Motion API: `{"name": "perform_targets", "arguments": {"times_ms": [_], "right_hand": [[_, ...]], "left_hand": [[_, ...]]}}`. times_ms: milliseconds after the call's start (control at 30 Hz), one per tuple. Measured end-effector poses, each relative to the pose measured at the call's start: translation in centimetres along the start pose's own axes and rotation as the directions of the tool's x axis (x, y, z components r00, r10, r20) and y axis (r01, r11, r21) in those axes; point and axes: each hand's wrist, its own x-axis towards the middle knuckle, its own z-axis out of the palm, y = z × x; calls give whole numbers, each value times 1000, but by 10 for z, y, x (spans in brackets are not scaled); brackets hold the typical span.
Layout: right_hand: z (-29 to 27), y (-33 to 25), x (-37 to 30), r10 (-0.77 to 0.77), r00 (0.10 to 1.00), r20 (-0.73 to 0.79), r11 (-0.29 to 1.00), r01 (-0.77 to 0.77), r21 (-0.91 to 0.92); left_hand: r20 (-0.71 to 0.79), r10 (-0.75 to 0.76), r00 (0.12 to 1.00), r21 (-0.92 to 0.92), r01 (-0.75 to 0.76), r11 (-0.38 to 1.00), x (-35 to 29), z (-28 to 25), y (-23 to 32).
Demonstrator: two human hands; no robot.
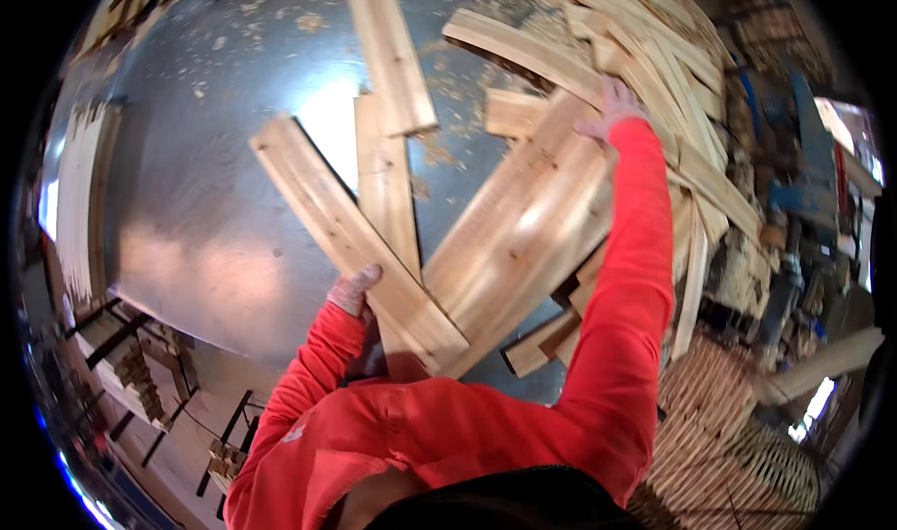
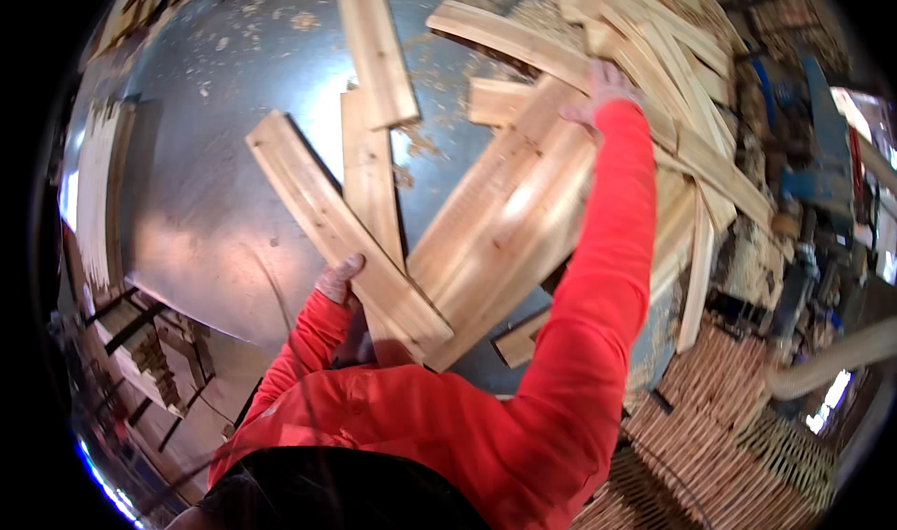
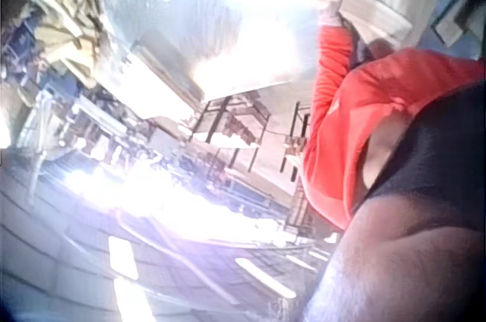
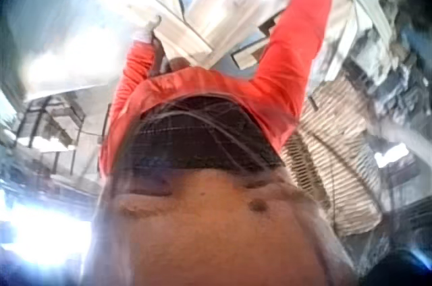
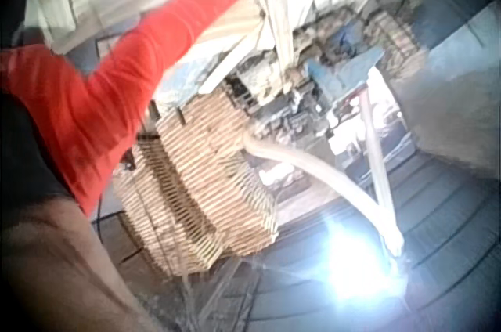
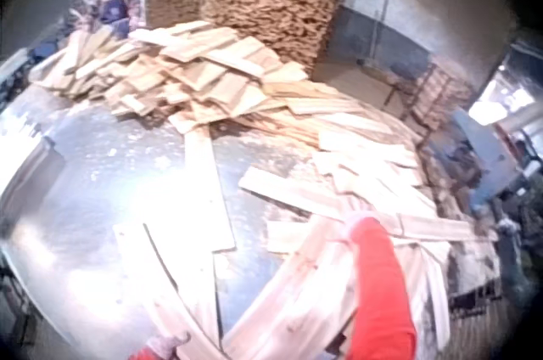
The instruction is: The person repeatedly picks up thin wooden planks from a pile on a metal table and stacks them into a neat pile. The person handles the planks one by one or in small groups, aligning them carefully before placing them on the growing stack.
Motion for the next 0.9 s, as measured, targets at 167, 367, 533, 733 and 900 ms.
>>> {"name": "perform_targets", "arguments": {"times_ms": [167,367,533,733,900], "right_hand": [[2,-16,33,-100,985,141,991,110,-69],[-10,-59,26,-83,972,220,985,48,163],[-85,-175,-113,-171,812,558,637,-341,691],[-22,-276,-257,-675,688,268,695,470,544],[-62,-370,-87,-175,961,-213,718,273,641]], "left_hand": [[-62,62,996,26,-60,998,12,-21,-14],[-168,177,970,24,-175,984,-4,-19,-4],[-126,109,986,-233,-137,963,-13,-34,10],[215,245,945,-591,-74,803,-11,-49,9],[-29,202,979,-327,-200,924,6,-79,-5]]}}
